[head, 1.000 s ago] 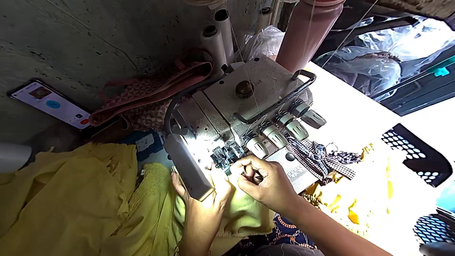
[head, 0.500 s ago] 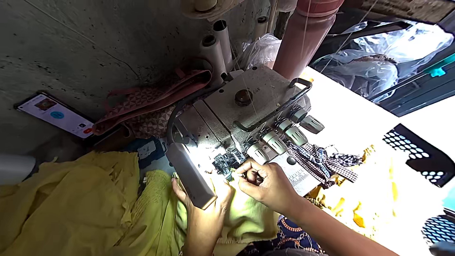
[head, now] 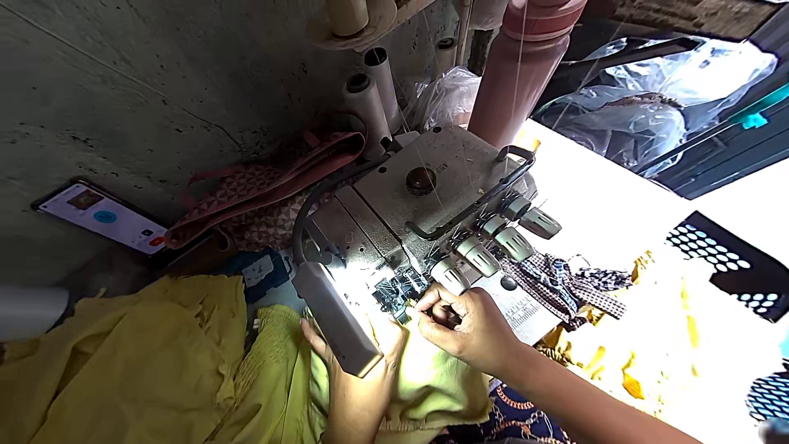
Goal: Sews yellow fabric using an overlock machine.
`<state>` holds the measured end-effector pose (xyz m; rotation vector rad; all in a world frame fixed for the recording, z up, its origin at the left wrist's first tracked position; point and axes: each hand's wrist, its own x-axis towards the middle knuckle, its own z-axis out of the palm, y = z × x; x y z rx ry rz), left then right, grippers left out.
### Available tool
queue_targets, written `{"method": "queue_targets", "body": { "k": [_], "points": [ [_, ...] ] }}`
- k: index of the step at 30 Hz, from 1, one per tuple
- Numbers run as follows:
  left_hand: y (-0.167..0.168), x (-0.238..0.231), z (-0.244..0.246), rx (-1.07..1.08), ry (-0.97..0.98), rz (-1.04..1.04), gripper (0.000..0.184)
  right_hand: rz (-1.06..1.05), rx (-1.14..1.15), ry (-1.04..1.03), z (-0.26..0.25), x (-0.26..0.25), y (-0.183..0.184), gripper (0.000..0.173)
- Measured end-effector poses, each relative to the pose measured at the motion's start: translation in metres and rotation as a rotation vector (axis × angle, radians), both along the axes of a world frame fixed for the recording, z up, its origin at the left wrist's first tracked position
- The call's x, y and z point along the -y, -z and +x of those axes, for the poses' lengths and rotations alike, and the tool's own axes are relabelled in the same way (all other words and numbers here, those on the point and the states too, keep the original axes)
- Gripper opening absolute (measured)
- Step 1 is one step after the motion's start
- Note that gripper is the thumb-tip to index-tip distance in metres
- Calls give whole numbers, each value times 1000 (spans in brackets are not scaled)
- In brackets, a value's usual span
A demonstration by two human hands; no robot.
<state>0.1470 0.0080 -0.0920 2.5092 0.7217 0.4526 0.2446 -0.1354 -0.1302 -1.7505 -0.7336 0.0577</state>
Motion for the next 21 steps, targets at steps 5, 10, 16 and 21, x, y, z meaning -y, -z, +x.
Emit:
{"method": "queue_targets", "body": {
  "k": [5, 10, 16, 21],
  "points": [
    [3, -5, -1, 2, 8, -19, 68, -3, 5, 6, 0, -1, 0, 17],
    [11, -14, -3, 7, 13, -75, 86, -9, 11, 11, 0, -1, 1, 18],
    [-13, -39, 9, 42, 64, -27, 48, -10, -8, 5, 1, 0, -1, 18],
    [-40, -32, 13, 84, 74, 174, 28, -5, -25, -10, 2, 0, -3, 16]
  ]
}}
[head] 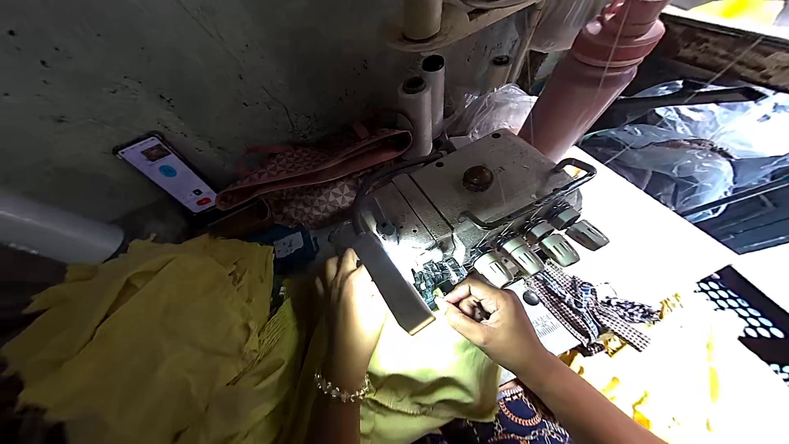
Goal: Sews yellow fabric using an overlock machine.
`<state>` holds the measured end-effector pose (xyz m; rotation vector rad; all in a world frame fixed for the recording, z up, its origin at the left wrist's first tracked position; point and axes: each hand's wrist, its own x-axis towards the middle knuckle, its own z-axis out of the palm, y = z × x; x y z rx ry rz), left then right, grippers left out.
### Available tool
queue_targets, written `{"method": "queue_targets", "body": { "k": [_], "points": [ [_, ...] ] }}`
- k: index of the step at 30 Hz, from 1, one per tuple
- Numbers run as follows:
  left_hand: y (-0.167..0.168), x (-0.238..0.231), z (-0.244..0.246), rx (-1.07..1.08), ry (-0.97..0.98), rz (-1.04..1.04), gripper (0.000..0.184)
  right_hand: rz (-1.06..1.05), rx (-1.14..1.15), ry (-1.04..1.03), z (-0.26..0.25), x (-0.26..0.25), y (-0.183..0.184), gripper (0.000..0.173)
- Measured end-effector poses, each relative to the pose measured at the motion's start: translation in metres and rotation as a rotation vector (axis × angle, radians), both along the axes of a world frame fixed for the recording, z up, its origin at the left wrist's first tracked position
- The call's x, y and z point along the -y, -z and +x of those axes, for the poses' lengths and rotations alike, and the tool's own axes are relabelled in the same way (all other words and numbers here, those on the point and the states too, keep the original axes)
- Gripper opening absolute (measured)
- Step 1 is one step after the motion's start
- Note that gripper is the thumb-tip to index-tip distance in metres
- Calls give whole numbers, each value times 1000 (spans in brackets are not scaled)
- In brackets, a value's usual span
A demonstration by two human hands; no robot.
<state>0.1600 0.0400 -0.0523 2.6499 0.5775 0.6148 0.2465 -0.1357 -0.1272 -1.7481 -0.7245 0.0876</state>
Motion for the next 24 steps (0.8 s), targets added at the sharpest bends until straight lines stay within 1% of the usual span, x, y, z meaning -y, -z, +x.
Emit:
{"method": "queue_targets", "body": {
  "k": [3, 6, 9, 11, 12, 13, 14, 15, 16, 17, 18, 19, 20, 21, 22, 24],
  "points": [
    [7, 4, 2, -12, 0, 7, 28, -3, -2, -9, 0, 1, -1, 14],
    [14, 9, 3, -11, -55, 26, 33, -2, 0, -17, 1, 1, -2, 14],
    [21, 14, 2, 51, -138, 44, 31, -13, 4, -45, 1, 3, -2, 16],
    [32, 12, 0, 188, -147, -5, 31, 24, 63, -76, -2, 13, 2, 18],
    [39, 8, -1, 277, -129, -56, 26, 72, 114, -85, -3, 23, 4, 19],
    [45, 3, -1, 366, -91, -178, 22, 124, 158, -71, -2, 36, 5, 18],
    [48, -2, 0, 430, -41, -374, 22, 160, 190, -27, 1, 52, 4, 15],
    [46, -5, -1, 469, 14, -558, 24, 181, 207, 52, 10, 69, 1, 14],
    [42, -4, -1, 467, 54, -648, 22, 196, 205, 154, 24, 85, -3, 16],
    [37, -2, -2, 417, 62, -621, 20, 219, 185, 258, 43, 96, -8, 17],
    [34, 2, -4, 355, 48, -511, 20, 232, 151, 351, 67, 103, -12, 16],
    [30, 7, -5, 286, 38, -385, 24, 211, 104, 413, 94, 107, -15, 13],
    [26, 9, -6, 207, 44, -287, 30, 153, 46, 426, 118, 108, -15, 19],
    [22, 9, -6, 135, 57, -221, 33, 74, -22, 416, 138, 105, -16, 29],
    [18, 8, -6, 79, 75, -185, 38, -14, -106, 413, 153, 96, -19, 33],
    [12, 1, -9, 25, 130, -183, 43, -171, -267, 376, 165, 76, -30, 30]
  ]
}}
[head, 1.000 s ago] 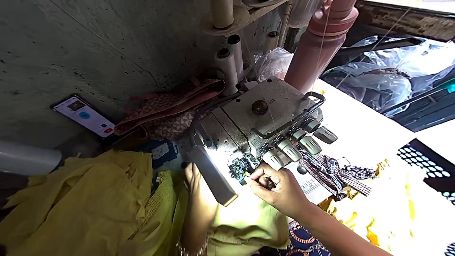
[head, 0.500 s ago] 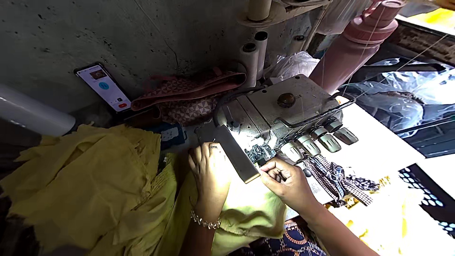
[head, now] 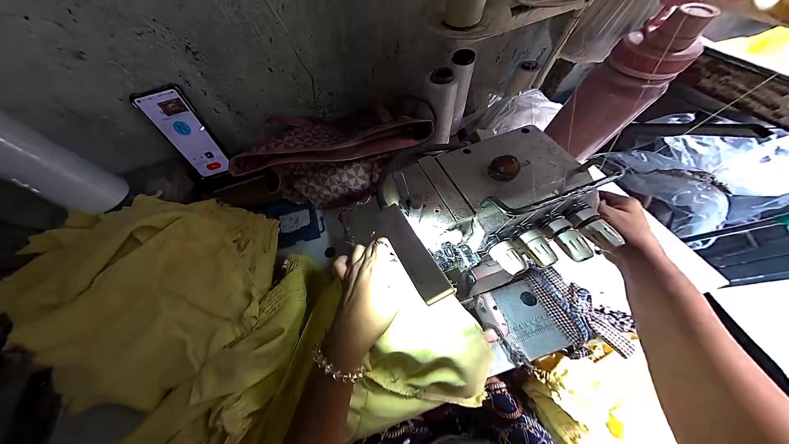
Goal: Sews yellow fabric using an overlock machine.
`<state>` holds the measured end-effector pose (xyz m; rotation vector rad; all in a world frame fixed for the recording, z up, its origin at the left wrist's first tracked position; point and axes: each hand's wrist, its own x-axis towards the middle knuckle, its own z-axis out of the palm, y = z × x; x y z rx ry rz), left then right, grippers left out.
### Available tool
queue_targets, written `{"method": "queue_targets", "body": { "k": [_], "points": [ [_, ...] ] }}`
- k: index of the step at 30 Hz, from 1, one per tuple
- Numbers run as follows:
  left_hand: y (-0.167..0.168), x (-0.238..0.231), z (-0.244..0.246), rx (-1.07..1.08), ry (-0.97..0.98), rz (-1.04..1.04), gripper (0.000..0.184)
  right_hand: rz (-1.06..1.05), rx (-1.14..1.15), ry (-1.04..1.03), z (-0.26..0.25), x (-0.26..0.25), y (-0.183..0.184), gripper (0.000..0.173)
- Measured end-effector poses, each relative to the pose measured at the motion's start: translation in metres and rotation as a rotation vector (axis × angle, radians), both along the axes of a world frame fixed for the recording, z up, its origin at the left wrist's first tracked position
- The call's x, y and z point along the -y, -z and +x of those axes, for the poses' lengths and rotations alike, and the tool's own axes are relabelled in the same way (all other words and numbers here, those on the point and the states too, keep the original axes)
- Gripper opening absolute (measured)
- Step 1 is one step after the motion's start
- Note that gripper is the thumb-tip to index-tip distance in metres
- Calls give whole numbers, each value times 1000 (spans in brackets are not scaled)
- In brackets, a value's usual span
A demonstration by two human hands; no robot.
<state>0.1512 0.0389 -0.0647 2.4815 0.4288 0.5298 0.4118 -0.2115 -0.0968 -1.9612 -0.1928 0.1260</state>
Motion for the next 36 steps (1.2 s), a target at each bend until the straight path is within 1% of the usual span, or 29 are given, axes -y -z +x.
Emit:
{"method": "queue_targets", "body": {
  "k": [1, 2, 4, 5, 7, 8, 9, 11, 12, 14, 16, 17, 19, 20, 22, 24, 25, 29, 30, 32, 33, 34, 35, 36],
  "points": [
    [-4, -4, -1, -30, 37, -13, 42, -6, -78, -32, 1, -8, -7, 23],
    [-10, -8, 0, -65, 79, -16, 37, 11, -135, -43, 0, -14, -13, 16],
    [-20, -16, 6, -152, 152, -40, 27, 143, -166, -27, -3, -17, -11, 13],
    [-22, -20, 9, -173, 176, -53, 26, 240, -176, -25, -4, -14, -1, 15],
    [-22, -26, 12, -208, 192, -68, 31, 410, -229, -41, -2, -2, 31, 21],
    [-23, -28, 13, -241, 191, -77, 35, 441, -270, -49, 0, 4, 43, 22],
    [-22, -30, 14, -257, 188, -85, 38, 434, -292, -42, 3, 5, 45, 22],
    [-19, -33, 12, -246, 178, -140, 44, 307, -277, -42, 10, -1, 26, 31],
    [-16, -35, 10, -218, 165, -168, 46, 227, -249, -60, 13, -4, 14, 31],
    [-5, -35, 4, -113, 148, -197, 55, 165, -161, -112, 15, -8, 1, 19],
    [-2, -26, -1, -23, 110, -187, 63, 218, -123, -95, 9, -7, 6, 11],
    [-3, -20, -1, 7, 86, -161, 63, 270, -137, -72, 4, -4, 14, 11],
    [-4, -13, 2, 14, 35, -122, 59, 335, -173, -64, -1, 4, 30, 17],
    [-5, -9, 5, 1, 4, -95, 52, 330, -190, -55, 0, 5, 30, 17],
    [-6, -5, 10, -45, -46, -60, 43, 249, -203, -52, 4, 1, 18, 20],
    [-5, -4, 12, -83, -74, -50, 42, 214, -184, -97, 7, -5, 9, 17],
    [-3, -5, 13, -91, -81, -32, 42, 251, -175, -93, 5, -8, 9, 15],
    [-3, -5, 13, -108, -76, -24, 49, 429, -189, -43, -4, -1, 40, 20],
    [-3, -6, 13, -86, -55, -37, 50, 424, -207, -41, -3, 0, 39, 21],
    [-4, -11, 10, -25, 14, -93, 43, 342, -238, -36, 1, -1, 24, 25],
    [-3, -15, 11, 12, 45, -97, 36, 304, -220, -51, 4, -2, 18, 23],
    [-3, -18, 11, 37, 64, -96, 30, 295, -168, -69, 7, -3, 16, 16],
    [-2, -18, 12, 45, 64, -95, 25, 306, -110, -68, 6, -5, 16, 11],
    [-2, -18, 12, 45, 55, -96, 25, 340, -80, -55, 4, -7, 19, 10]
  ]
}}
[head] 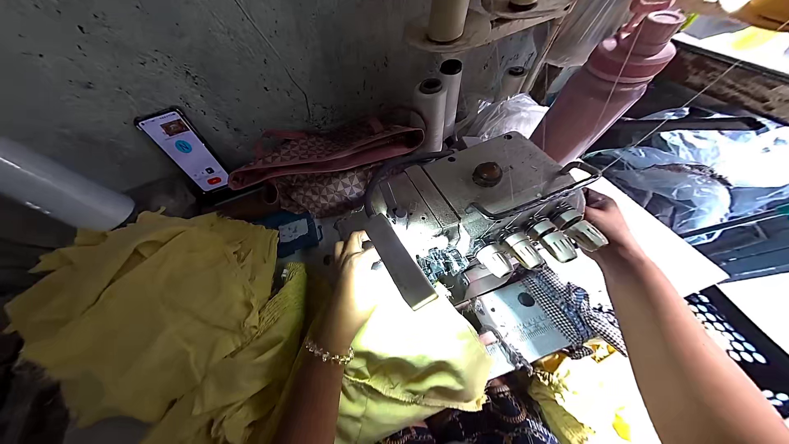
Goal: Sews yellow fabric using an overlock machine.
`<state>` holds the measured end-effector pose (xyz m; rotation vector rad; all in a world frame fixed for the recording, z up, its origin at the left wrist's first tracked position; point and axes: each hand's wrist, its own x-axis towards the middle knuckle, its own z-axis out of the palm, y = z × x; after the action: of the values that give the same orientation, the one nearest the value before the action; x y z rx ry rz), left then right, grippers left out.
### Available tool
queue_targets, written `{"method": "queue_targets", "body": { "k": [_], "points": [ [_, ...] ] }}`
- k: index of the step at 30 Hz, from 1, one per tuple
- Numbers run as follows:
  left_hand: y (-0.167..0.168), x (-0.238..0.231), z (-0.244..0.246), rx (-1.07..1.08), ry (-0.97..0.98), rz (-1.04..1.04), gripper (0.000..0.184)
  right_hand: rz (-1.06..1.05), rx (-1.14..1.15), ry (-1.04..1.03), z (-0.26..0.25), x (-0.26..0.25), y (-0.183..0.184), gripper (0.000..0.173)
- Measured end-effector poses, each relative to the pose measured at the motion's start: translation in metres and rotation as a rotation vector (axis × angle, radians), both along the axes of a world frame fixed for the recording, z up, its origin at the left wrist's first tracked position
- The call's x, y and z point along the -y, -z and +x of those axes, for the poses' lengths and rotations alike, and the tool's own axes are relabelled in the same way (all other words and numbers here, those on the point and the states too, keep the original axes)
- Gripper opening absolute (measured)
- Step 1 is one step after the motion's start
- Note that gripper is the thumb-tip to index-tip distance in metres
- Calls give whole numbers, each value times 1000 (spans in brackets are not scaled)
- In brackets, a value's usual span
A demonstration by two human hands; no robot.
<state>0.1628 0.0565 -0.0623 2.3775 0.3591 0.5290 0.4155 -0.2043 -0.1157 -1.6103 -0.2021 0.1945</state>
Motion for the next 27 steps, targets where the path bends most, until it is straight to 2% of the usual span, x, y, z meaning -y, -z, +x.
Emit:
{"method": "queue_targets", "body": {
  "k": [4, 8, 9, 10, 12, 15, 18, 20, 23, 27],
  "points": [
    [-2, 7, -2, 6, -43, 40, 26, 104, 17, 1, -4, 9, 30, 16],
    [-2, 11, -3, -32, -44, 101, 39, 22, 113, 12, -5, 14, 34, 12],
    [-1, 13, -3, -15, -52, 142, 41, -2, 177, 22, -10, 17, 32, 17],
    [-1, 14, -2, 8, -59, 189, 41, -23, 255, 41, -17, 20, 31, 27],
    [-7, 15, -1, -32, -57, 219, 45, -86, 418, 118, -36, 28, 32, 35],
    [-14, 14, 1, -116, -65, 323, 46, -204, 568, 169, -93, 28, 27, 30],
    [-14, 13, 2, -152, -59, 435, 40, -236, 794, -28, -143, 19, 30, 28],
    [-12, 5, 1, -177, -25, 391, 36, -186, 901, -178, -163, 4, 25, 23],
    [-3, -10, 0, -94, 33, 273, 22, -71, 932, -310, -180, -20, 13, 21],
    [1, -11, 2, -15, 73, 307, 15, -13, 933, -374, -186, -45, -1, 21]
  ]
}}
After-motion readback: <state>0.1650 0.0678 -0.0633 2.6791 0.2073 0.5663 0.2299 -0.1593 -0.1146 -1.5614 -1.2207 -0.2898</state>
